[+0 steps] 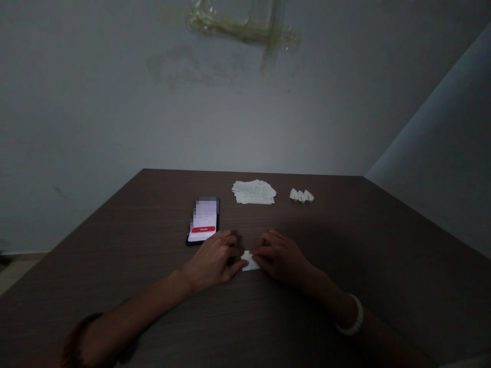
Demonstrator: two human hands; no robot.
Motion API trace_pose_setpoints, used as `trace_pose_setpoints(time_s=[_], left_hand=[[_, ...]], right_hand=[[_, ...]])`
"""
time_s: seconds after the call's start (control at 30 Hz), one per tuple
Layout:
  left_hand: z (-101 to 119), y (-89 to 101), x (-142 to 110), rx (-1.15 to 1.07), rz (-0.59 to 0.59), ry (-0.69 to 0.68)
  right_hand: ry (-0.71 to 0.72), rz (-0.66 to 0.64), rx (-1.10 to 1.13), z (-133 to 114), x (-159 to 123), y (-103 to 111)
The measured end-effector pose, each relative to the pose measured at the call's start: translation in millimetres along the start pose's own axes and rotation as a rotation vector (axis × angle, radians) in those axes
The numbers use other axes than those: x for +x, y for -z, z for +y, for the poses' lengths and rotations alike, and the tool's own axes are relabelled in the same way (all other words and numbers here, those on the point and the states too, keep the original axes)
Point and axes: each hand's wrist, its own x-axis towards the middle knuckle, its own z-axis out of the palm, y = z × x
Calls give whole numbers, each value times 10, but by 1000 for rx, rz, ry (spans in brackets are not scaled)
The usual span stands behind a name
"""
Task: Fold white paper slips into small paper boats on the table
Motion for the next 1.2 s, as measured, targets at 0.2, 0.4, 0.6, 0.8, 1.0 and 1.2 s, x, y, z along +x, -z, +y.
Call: trace_pose_setpoints(time_s=[0.2,0.4,0.6,0.8,1.0,1.2], left_hand=[[9,41,16,36,-48,20],[14,43,10,34,-45,11],[15,46,-6,18,-48,11],[-1,58,-1,-11,-51,7],[-10,66,13,-12,-57,44],[-11,74,16,13,-94,75]], right_hand=[[-15,-9,47,65,-10,-12],[-44,-10,94,72,-28,-11],[-63,43,162,73,-38,-74],[-78,20,166,26,-10,-24],[-74,-3,155,15,16,13],[-60,-44,210,85,-15,36]])
